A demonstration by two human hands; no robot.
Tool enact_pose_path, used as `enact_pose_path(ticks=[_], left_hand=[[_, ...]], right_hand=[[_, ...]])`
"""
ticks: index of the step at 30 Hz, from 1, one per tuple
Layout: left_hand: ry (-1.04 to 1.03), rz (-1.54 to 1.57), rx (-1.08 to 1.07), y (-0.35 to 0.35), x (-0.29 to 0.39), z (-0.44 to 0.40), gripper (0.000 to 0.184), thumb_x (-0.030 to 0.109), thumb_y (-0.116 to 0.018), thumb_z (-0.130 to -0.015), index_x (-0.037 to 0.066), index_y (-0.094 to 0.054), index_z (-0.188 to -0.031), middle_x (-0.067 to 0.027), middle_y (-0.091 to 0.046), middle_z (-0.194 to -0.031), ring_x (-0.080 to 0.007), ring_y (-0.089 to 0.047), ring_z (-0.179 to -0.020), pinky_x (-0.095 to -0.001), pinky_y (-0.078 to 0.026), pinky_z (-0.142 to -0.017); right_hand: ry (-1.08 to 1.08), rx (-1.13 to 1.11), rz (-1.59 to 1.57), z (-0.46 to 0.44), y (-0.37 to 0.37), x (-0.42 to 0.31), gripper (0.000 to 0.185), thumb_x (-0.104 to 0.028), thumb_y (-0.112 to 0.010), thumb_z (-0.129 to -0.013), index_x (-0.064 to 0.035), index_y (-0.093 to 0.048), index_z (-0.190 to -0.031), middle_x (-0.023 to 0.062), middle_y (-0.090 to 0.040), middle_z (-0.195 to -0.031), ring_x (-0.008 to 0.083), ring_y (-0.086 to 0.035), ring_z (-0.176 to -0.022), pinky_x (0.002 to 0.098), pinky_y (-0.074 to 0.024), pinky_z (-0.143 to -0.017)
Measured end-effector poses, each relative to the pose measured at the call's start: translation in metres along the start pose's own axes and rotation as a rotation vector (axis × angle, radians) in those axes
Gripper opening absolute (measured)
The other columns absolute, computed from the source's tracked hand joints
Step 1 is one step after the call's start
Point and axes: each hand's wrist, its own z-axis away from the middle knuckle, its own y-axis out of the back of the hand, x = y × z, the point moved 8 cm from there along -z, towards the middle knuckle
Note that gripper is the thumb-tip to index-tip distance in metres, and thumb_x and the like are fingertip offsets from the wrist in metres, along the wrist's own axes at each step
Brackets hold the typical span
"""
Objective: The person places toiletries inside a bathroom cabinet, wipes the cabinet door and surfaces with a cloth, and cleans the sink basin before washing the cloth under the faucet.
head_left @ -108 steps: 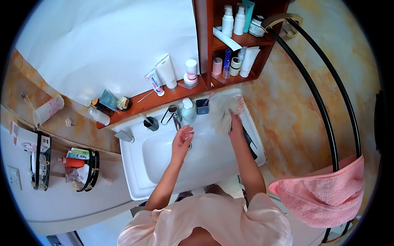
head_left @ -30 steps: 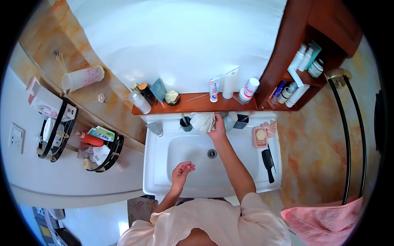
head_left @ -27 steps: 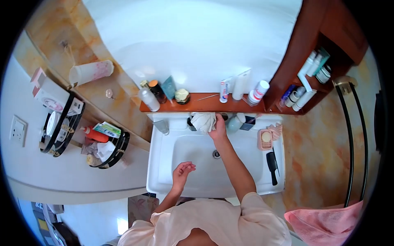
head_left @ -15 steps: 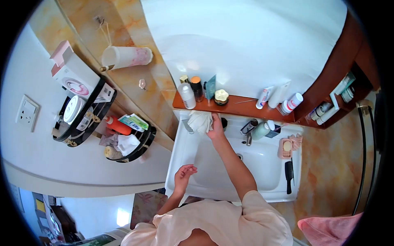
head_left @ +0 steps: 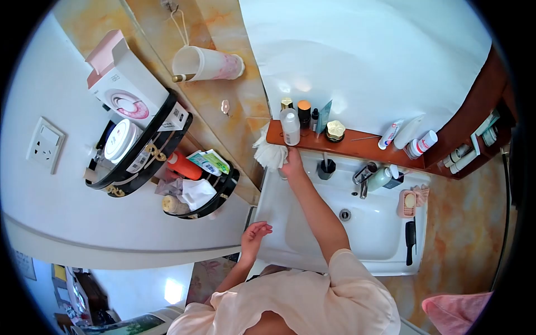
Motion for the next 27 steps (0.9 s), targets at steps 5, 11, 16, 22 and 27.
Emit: enact_pose_path(ticks=[5,11,16,22,27], left_hand=[[-0.027,0.001,0.002,0.006,0.004,0.005,0.02,0.005,-0.052,-0.095,-0.003,-0.057,-0.112,-0.0121,-0.065,-0.098,-0.0197,-0.063,-0.092,-0.0334,-0.052,-0.085],[0.035,-0.003,-0.018,-0.008,-0.01,0.011,0.019,0.005,-0.053,-0.094,-0.003,-0.057,-0.112,-0.0127,-0.065,-0.098,-0.0197,-0.063,-0.091,-0.0322,-0.052,-0.085],[0.058,-0.04,-0.08,-0.043,-0.008,0.012,0.02,0.005,-0.053,-0.094,-0.003,-0.057,-0.112,-0.0129,-0.065,-0.098,-0.0197,-0.064,-0.09,-0.0323,-0.052,-0.085],[0.052,-0.056,-0.101,-0.079,-0.003,0.017,0.019,0.004,-0.053,-0.094,-0.004,-0.057,-0.111,-0.0137,-0.066,-0.098,-0.0195,-0.063,-0.091,-0.0329,-0.052,-0.085],[0.06,-0.067,-0.097,-0.099,-0.01,0.023,0.019,0.003,-0.052,-0.094,-0.005,-0.057,-0.111,-0.0135,-0.066,-0.097,-0.0194,-0.064,-0.09,-0.0331,-0.052,-0.085]], right_hand=[[0.032,0.06,-0.006,0.016,0.017,-0.023,0.03,-0.02,-0.045,-0.094,-0.0029,-0.056,-0.117,0.0114,-0.062,-0.116,0.027,-0.06,-0.106,0.0411,-0.0472,-0.096],[0.229,0.023,-0.023,0.03,0.065,-0.089,0.03,-0.022,-0.046,-0.094,-0.004,-0.058,-0.114,0.0113,-0.064,-0.114,0.0271,-0.061,-0.108,0.0425,-0.0468,-0.097],[0.293,0.034,-0.017,0.063,0.072,-0.138,0.031,-0.025,-0.047,-0.096,-0.0041,-0.057,-0.115,0.0098,-0.063,-0.114,0.0249,-0.06,-0.106,0.0399,-0.0473,-0.095],[0.417,0.023,-0.101,0.085,0.082,-0.185,0.029,-0.027,-0.047,-0.096,-0.0056,-0.058,-0.112,0.009,-0.064,-0.112,0.0241,-0.06,-0.104,0.0402,-0.0483,-0.093],[0.462,0.027,-0.119,0.104,0.097,-0.223,0.028,-0.027,-0.048,-0.095,-0.0065,-0.058,-0.111,0.0083,-0.064,-0.111,0.0232,-0.061,-0.103,0.0399,-0.0488,-0.092]])
